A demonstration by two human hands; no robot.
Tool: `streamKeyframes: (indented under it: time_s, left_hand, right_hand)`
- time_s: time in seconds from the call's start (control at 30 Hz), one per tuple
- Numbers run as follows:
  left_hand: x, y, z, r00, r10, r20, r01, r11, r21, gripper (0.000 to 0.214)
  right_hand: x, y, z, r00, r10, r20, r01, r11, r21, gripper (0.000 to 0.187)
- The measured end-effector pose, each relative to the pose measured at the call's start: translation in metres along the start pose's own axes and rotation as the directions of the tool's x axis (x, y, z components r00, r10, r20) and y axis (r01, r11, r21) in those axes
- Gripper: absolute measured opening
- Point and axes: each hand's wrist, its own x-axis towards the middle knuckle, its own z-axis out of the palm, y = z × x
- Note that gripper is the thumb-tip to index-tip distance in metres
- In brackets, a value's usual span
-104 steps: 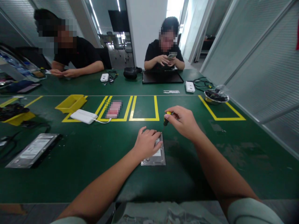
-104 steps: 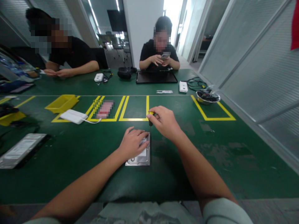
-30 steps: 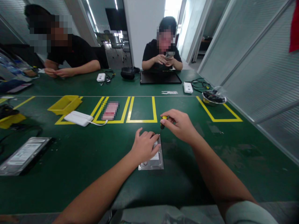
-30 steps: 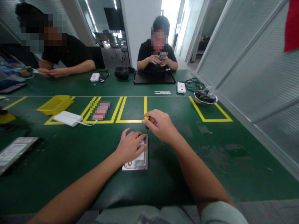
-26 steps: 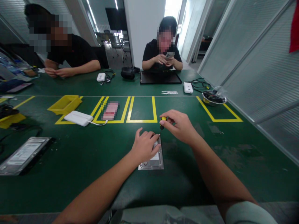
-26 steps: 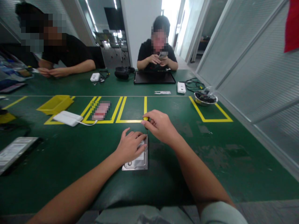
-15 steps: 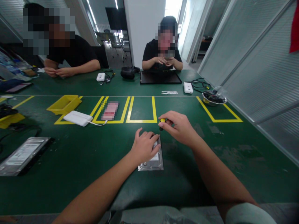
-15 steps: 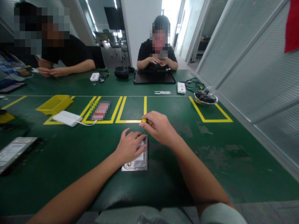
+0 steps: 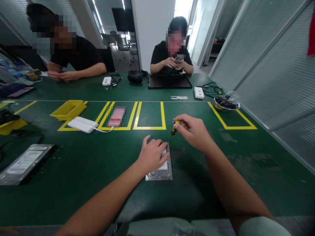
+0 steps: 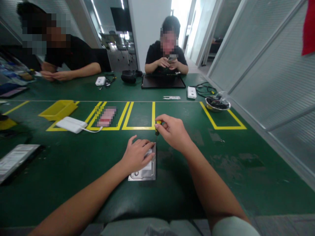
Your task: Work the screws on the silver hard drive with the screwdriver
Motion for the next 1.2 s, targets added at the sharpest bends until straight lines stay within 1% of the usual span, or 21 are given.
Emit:
streamKeyframes:
  time_s: [0.17, 0.23, 0.3, 0.43, 0.53, 0.67, 0.77, 0.97, 1.03, 1.13, 1.2]
  left_hand:
    - [-0.002, -0.0043, -0.0004, 1.0, -0.024, -0.004, 0.023, 0.998, -0.062, 0.032]
    - [-0.0028, -0.006, -0.0009, 0.999, -0.032, 0.003, 0.032, 0.996, -0.082, 0.03]
    - [-0.0032, -0.0069, -0.001, 0.999, -0.037, 0.009, 0.038, 0.995, -0.094, 0.03]
    - [-0.0034, -0.0068, -0.0003, 0.999, -0.041, 0.005, 0.042, 0.994, -0.104, 0.03]
    - [-0.0033, -0.0064, 0.0003, 0.999, -0.041, -0.001, 0.041, 0.993, -0.108, 0.03]
    - [-0.0031, -0.0063, 0.0005, 0.999, -0.046, -0.003, 0.046, 0.993, -0.107, 0.03]
    - [-0.003, -0.0064, 0.0004, 0.999, -0.045, -0.002, 0.044, 0.993, -0.112, 0.03]
    - [-0.0036, -0.0068, 0.0007, 0.999, -0.048, -0.002, 0.048, 0.992, -0.115, 0.031]
    - [-0.0037, -0.0069, 0.001, 0.999, -0.049, -0.002, 0.049, 0.993, -0.109, 0.031]
    - [-0.0036, -0.007, 0.0018, 0.999, -0.047, -0.004, 0.046, 0.993, -0.105, 0.03]
    - [-0.0033, -0.0071, 0.0025, 0.999, -0.045, -0.008, 0.043, 0.993, -0.108, 0.03]
  right_hand:
    - [-0.001, -0.0056, -0.0059, 0.995, 0.018, 0.095, -0.027, 0.996, 0.089, 0.018]
    - [-0.0011, -0.006, -0.0059, 0.993, 0.006, 0.116, -0.02, 0.992, 0.126, 0.018]
    - [-0.0009, -0.0048, -0.0048, 0.995, -0.028, 0.1, 0.016, 0.992, 0.122, 0.017]
    - [-0.0003, -0.0017, -0.0031, 0.996, -0.068, 0.055, 0.066, 0.997, 0.046, 0.013]
    - [0.0, -0.0013, -0.0039, 0.996, -0.08, 0.05, 0.08, 0.997, -0.001, 0.011]
    - [0.0006, -0.002, -0.0057, 0.993, -0.107, 0.059, 0.108, 0.994, -0.018, 0.011]
    - [0.0009, -0.0022, -0.0061, 0.993, -0.108, 0.049, 0.109, 0.994, -0.02, 0.011]
    - [0.0003, -0.0018, -0.0055, 0.999, -0.029, 0.027, 0.029, 1.0, 0.012, 0.012]
    - [0.0002, -0.0021, -0.0055, 0.999, -0.021, 0.025, 0.021, 1.0, 0.008, 0.014]
    - [0.0005, -0.0027, -0.0052, 0.999, -0.043, 0.018, 0.043, 0.999, -0.023, 0.013]
    - [0.0007, -0.0028, -0.0045, 0.996, -0.09, 0.016, 0.091, 0.995, -0.036, 0.013]
